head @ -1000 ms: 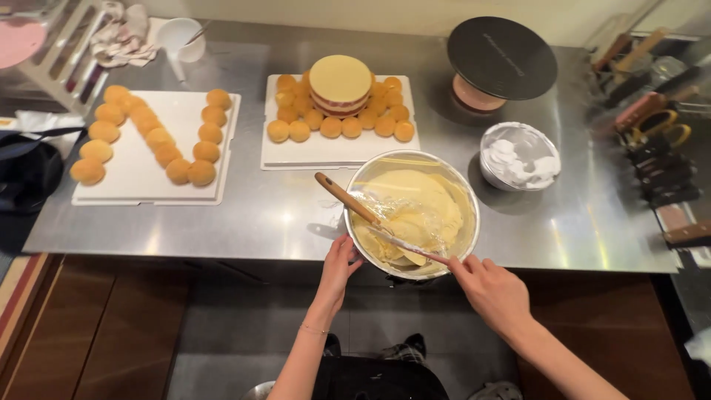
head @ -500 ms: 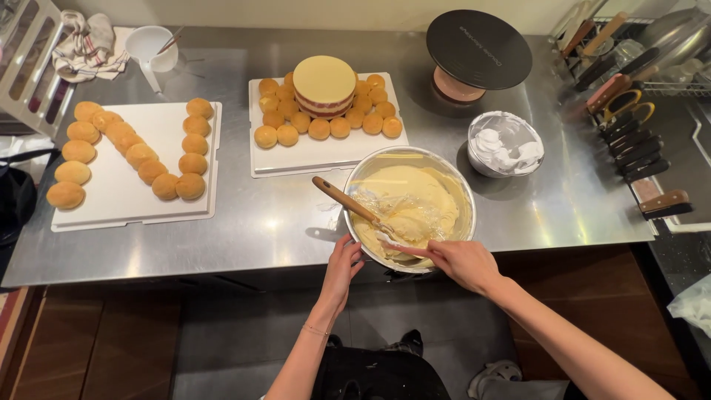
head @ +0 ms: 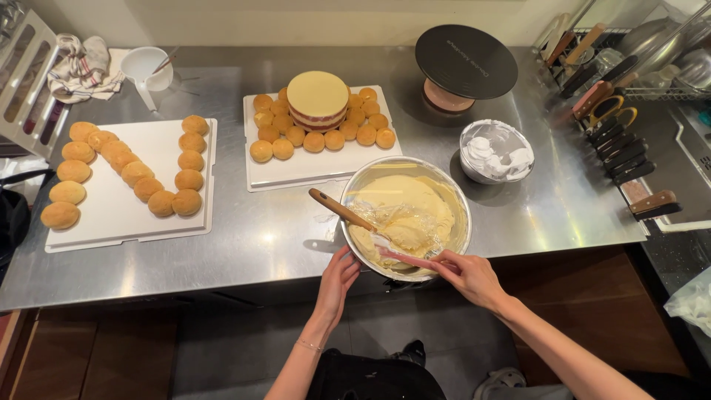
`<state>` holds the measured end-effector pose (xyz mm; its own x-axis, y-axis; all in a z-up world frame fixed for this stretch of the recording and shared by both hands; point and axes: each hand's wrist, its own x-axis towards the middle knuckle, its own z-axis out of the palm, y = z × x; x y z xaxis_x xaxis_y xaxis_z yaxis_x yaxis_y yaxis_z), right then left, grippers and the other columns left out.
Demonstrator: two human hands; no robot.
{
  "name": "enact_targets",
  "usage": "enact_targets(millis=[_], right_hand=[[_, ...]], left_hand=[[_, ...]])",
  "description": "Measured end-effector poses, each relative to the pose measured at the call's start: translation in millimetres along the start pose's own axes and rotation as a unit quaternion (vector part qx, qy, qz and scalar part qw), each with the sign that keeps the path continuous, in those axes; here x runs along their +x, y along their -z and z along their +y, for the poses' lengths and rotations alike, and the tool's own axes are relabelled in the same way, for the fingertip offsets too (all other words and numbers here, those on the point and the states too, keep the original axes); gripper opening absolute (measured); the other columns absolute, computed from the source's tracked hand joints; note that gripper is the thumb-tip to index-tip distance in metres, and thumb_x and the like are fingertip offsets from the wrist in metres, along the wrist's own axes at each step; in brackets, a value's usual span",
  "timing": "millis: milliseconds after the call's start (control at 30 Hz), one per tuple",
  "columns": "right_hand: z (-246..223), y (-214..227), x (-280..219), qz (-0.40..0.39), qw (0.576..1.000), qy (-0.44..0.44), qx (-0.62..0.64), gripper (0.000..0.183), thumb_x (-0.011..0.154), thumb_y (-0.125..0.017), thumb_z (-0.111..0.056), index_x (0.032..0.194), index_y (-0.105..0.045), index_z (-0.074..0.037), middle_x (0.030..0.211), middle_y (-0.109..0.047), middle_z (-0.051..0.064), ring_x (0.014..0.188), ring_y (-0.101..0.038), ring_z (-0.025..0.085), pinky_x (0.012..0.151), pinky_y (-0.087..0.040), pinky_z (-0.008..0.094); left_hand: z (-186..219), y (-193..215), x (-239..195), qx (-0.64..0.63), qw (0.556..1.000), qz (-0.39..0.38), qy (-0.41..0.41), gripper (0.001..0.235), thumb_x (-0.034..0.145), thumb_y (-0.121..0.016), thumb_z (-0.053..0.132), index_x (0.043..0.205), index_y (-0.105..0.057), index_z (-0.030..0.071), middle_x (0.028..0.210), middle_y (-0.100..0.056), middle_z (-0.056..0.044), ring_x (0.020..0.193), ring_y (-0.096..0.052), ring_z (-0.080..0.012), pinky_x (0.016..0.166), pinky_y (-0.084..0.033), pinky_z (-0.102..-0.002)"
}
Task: The person uses a hand mixer to whip a white substance in a metal bowl, then switches to a spatula to fold the mixture. They retrieve a bowl of yellow batter from a refrigerator and add portions of it to the white mixture, continuing to fold the ingredients together.
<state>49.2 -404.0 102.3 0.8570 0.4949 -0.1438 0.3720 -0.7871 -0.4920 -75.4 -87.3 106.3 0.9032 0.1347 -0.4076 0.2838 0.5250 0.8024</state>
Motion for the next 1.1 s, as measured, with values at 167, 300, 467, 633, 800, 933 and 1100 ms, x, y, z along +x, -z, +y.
enact_targets(millis=[167, 300, 467, 633, 800, 933, 1100], right_hand=[[20, -6, -7, 0.016, 0.999, -0.026, 0.029, 0.021, 0.107, -0.076, -0.051, 0.117, -0.084, -0.034, 0.083, -0.092, 0.002, 0.092, -0.089, 0.032, 0.085, -0.069, 0.043], [34, -11, -9, 0.044, 0.985, -0.029, 0.165, 0.014, 0.107, -0.081, -0.033, 0.111, -0.089, -0.022, 0.064, -0.081, 0.004, 0.061, -0.067, 0.019, 0.068, -0.061, 0.033], [13, 13, -38, 0.081, 0.943, 0.01, 0.323, 0.02, 0.109, -0.078, -0.024, 0.102, -0.086, -0.009, 0.067, -0.069, 0.003, 0.068, -0.063, 0.013, 0.072, -0.051, 0.03], [60, 50, -61, 0.194, 0.871, -0.051, 0.449, 0.031, 0.112, -0.07, -0.022, 0.129, -0.082, 0.001, 0.073, -0.072, 0.014, 0.052, -0.046, 0.014, 0.049, -0.035, 0.027], [126, 133, -24, 0.361, 0.919, -0.104, 0.115, 0.014, 0.117, -0.072, -0.025, 0.119, -0.082, -0.016, 0.102, -0.077, -0.007, 0.088, -0.066, 0.012, 0.077, -0.05, 0.03], [256, 125, 58, 0.369, 0.833, -0.021, -0.412, 0.022, 0.127, -0.061, -0.047, 0.117, -0.079, -0.039, 0.082, -0.065, -0.015, 0.062, -0.061, 0.01, 0.047, -0.034, 0.032], [271, 154, 71, 0.396, 0.858, 0.026, -0.325, 0.021, 0.122, -0.07, -0.044, 0.118, -0.083, -0.029, 0.088, -0.073, -0.015, 0.061, -0.063, 0.009, 0.047, -0.036, 0.032]], left_hand=[[-24, 27, 14, -0.047, 0.999, -0.005, 0.006, 0.064, 0.12, -0.043, 0.021, 0.18, -0.042, 0.0, 0.179, -0.047, -0.035, 0.164, -0.051, -0.0483, 0.137, -0.043, -0.055], [-26, 32, 13, -0.069, 0.997, 0.042, 0.0, 0.057, 0.12, -0.044, 0.017, 0.172, -0.053, -0.003, 0.172, -0.059, -0.031, 0.156, -0.062, -0.044, 0.131, -0.05, -0.055], [-64, 66, 19, -0.09, 0.986, 0.141, -0.019, 0.043, 0.117, -0.052, 0.019, 0.148, -0.07, -0.007, 0.145, -0.081, -0.028, 0.124, -0.082, -0.0419, 0.105, -0.066, -0.05], [-138, 77, 19, 0.123, 0.992, 0.027, -0.018, 0.03, 0.112, -0.063, 0.021, 0.097, -0.077, -0.001, 0.086, -0.083, -0.016, 0.067, -0.074, -0.0235, 0.061, -0.06, -0.035], [-131, -51, 22, 0.205, 0.956, -0.161, 0.132, 0.025, 0.116, -0.064, 0.025, 0.113, -0.08, 0.006, 0.099, -0.092, -0.012, 0.074, -0.08, -0.0163, 0.07, -0.066, -0.027], [-99, -189, 30, 0.209, 0.94, -0.232, 0.137, 0.025, 0.122, -0.058, 0.026, 0.119, -0.077, 0.011, 0.107, -0.088, -0.005, 0.084, -0.078, -0.0101, 0.085, -0.067, -0.023], [-105, -257, 55, 0.175, 0.958, -0.206, 0.096, 0.021, 0.119, -0.061, 0.025, 0.119, -0.078, 0.012, 0.108, -0.09, -0.004, 0.081, -0.076, -0.0069, 0.077, -0.063, -0.02]])
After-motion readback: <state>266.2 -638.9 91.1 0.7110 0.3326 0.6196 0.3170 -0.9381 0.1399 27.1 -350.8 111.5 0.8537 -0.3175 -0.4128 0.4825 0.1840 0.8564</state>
